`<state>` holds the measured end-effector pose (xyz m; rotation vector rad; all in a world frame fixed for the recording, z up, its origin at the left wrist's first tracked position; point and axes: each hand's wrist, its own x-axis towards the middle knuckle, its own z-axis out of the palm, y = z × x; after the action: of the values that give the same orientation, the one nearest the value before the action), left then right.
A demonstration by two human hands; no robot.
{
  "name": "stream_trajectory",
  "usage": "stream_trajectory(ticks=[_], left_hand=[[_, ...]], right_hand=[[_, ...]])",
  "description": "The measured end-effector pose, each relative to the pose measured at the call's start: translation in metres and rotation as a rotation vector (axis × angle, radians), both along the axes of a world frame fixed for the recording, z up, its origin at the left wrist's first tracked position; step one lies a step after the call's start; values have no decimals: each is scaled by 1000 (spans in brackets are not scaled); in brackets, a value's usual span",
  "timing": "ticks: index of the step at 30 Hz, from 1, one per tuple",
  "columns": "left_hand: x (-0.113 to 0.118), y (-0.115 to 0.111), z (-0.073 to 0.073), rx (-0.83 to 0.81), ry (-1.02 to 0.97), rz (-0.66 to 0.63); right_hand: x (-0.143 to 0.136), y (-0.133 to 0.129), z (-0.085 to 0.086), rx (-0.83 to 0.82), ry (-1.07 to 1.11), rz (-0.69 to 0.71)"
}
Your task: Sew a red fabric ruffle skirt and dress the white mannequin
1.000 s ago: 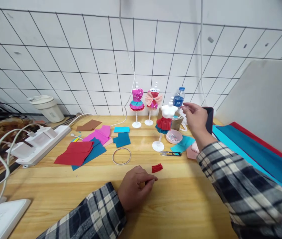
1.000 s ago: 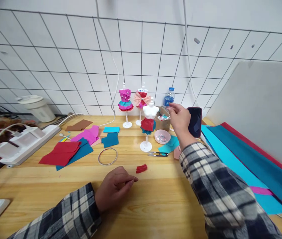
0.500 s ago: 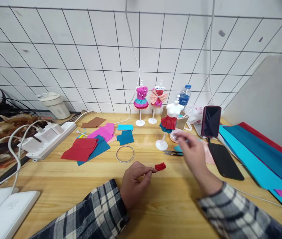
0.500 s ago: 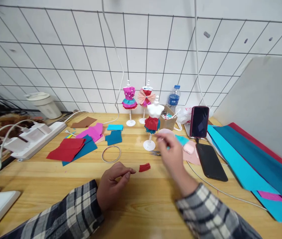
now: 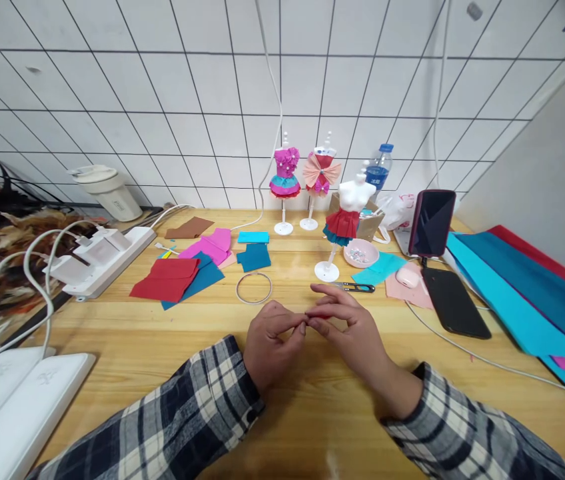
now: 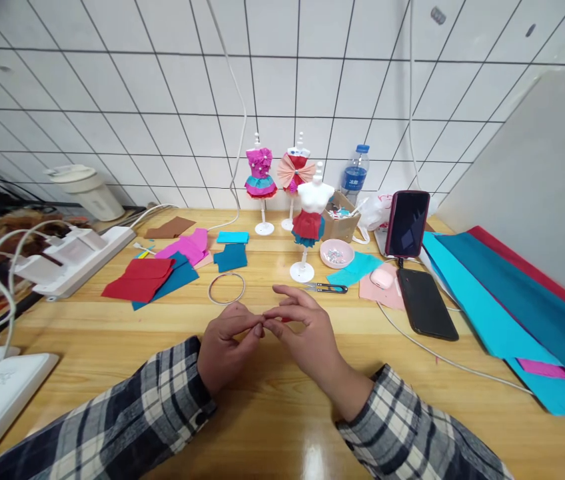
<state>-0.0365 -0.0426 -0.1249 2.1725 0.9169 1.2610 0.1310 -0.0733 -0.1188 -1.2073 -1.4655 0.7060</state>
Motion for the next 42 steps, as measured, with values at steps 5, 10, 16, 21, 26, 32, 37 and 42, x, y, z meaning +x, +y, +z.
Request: stream_trajectory(ticks=[5, 10, 16, 21, 26, 32, 37, 42], left_hand=[[2, -1, -1, -31, 36, 26], [3, -2, -3, -183, 77, 50], [2, 0, -4, -205, 91, 14], [2, 0, -2, -144, 140, -81], [1, -1, -2, -90, 227, -70], [-5, 1, 0, -22, 284, -112], [12, 2, 2, 60, 387, -88], [40, 14, -1, 127, 475, -37]], right_hand=[[3, -1, -7, 169, -163, -89], [11, 0, -8, 335, -443, -50], [15, 4, -9, 123, -258, 28], [21, 6, -10, -57, -131, 198], [16, 1, -4, -4, -159, 217], [67, 11, -15, -24, -289, -11], [114, 17, -41, -149, -458, 20], [116, 16, -41, -130, -427, -48]])
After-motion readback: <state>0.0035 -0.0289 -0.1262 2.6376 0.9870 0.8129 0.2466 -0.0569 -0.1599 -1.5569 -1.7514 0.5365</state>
